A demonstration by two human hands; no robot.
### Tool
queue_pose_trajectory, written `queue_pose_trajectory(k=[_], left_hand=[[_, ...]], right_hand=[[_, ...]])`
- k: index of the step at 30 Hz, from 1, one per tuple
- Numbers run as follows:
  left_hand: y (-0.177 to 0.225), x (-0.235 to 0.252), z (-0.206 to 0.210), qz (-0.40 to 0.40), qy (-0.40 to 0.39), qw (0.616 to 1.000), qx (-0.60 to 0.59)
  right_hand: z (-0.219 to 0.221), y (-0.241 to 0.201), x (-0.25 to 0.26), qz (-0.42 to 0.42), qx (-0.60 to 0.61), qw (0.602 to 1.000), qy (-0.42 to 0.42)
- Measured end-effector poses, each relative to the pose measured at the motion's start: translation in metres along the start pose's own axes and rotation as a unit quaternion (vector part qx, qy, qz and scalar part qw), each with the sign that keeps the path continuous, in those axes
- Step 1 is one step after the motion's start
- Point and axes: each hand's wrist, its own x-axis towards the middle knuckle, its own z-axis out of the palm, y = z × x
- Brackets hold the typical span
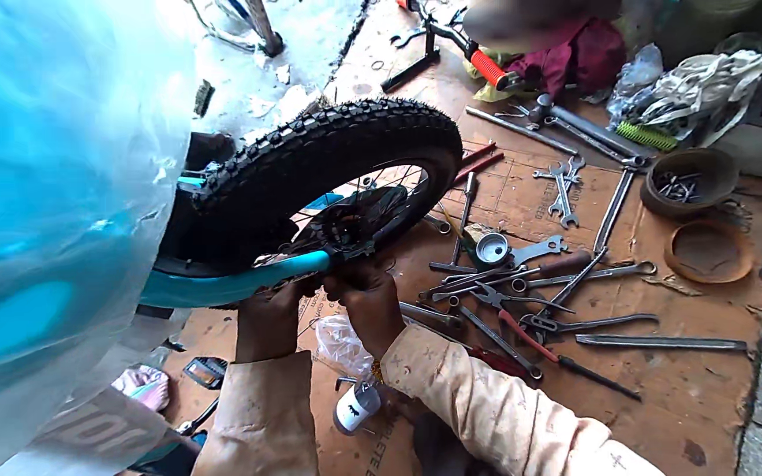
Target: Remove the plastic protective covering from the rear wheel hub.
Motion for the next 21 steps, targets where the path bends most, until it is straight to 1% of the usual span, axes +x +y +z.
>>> queue_pose_trajectory(k=[1,2,3,7,11,15,19,21], left_hand=[[-0.001,0.001,0.0,0.009,-0.001,1.0,0.002],[-0.001,0.002,0.001,0.009,0.004,1.0,0.0],[-0.001,0.001,0.002,0.003,0.01,1.0,0.0],[0.001,-0.002,0.007,-0.012,0.02,1.0,0.009],[0.001,-0.005,0.007,-0.012,0.012,1.0,0.009],[0.0,-0.004,0.006,-0.016,0.021,1.0,0.017],[-0.008,-0.005,-0.002,0.019,-0.003,1.0,-0.009],[-0.004,-0.006,0.001,-0.016,0.004,0.999,-0.05]], right_hand=[[0.002,0.024,0.015,-0.046,0.02,0.999,0.001],[0.003,0.042,0.027,-0.07,0.038,0.997,0.001],[0.005,0.049,0.032,-0.075,0.046,0.996,0.002],[0.006,0.048,0.033,-0.047,0.054,0.997,0.003],[0.006,0.046,0.032,-0.049,0.054,0.997,0.007],[0.005,0.048,0.032,-0.043,0.052,0.998,-0.001],[0.006,0.05,0.033,-0.048,0.064,0.997,0.002],[0.005,0.049,0.034,-0.052,0.059,0.997,0.002]])
